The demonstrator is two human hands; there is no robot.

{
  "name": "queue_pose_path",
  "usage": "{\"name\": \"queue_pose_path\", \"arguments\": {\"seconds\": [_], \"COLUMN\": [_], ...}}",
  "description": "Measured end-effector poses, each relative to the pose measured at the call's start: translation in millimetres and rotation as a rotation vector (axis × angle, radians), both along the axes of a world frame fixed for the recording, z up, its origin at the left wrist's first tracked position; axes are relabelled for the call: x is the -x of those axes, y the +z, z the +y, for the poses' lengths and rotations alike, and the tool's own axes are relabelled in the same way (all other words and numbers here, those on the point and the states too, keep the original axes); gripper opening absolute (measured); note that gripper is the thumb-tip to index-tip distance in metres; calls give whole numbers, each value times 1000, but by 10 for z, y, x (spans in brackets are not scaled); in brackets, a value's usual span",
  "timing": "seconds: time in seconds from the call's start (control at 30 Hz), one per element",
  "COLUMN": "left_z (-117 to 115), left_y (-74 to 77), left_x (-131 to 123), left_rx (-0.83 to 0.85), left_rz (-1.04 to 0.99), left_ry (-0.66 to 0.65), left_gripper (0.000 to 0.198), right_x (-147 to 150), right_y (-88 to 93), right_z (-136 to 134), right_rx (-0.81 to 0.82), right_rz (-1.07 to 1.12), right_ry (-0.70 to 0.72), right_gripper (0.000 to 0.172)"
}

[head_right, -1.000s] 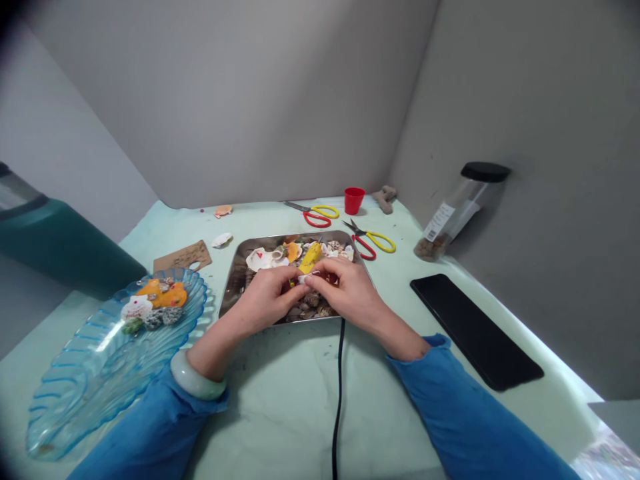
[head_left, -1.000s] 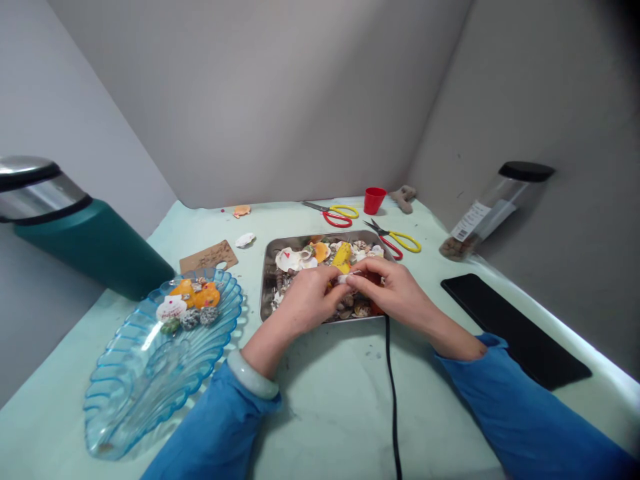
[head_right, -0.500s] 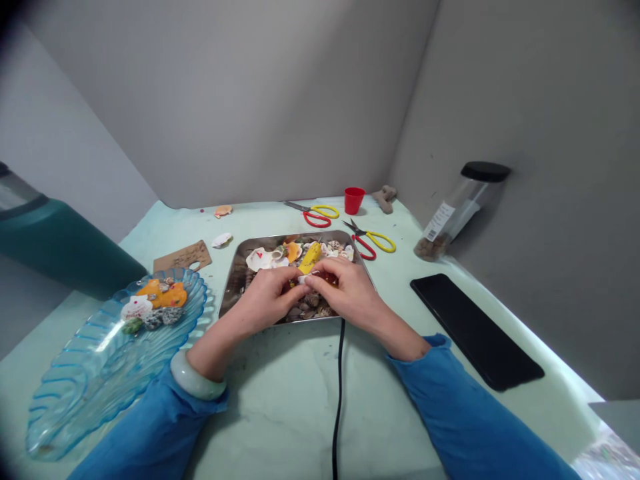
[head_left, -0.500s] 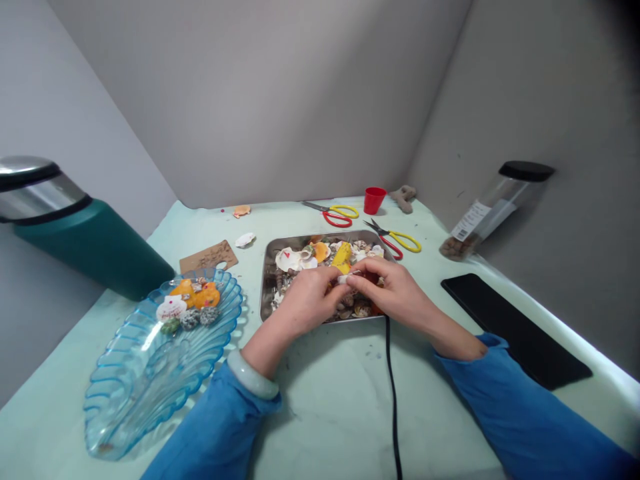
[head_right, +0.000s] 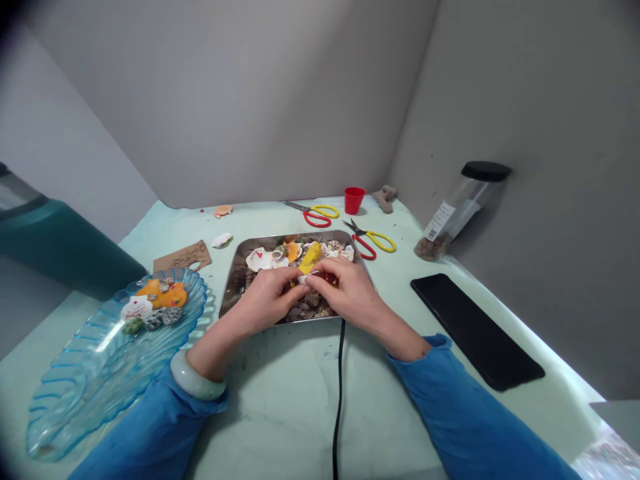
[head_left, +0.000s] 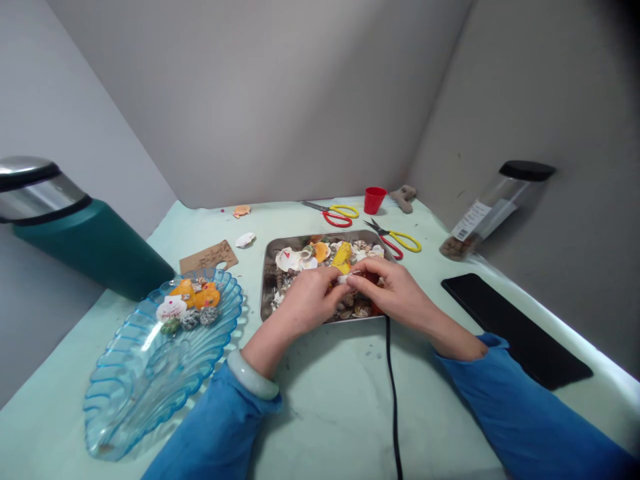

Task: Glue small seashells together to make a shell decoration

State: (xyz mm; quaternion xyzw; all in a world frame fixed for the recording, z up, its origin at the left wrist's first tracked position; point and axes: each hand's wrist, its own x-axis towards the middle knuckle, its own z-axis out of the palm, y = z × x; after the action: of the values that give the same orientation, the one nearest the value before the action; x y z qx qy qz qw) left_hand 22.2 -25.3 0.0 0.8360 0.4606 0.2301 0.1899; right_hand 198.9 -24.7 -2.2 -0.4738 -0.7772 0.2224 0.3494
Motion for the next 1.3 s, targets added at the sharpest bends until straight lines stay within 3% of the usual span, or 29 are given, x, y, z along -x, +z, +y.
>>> {"name": "queue_pose_path", "arguments": {"seconds": [0.47,1.3], "left_z": [-7,-2], "left_y": [17,18], "left_x": [-8,0], "left_rx": [4,-8], "left_rz": [-3,15], "left_ry": [67,21], "left_gripper": [25,26], "right_x": [15,11], "right_y": [-7,14], "right_z": [-4,-14], "right_rx": [-8,-14], "right_rz": [48,24], "right_ry": [-20,3], "right_gripper": [16,16]}}
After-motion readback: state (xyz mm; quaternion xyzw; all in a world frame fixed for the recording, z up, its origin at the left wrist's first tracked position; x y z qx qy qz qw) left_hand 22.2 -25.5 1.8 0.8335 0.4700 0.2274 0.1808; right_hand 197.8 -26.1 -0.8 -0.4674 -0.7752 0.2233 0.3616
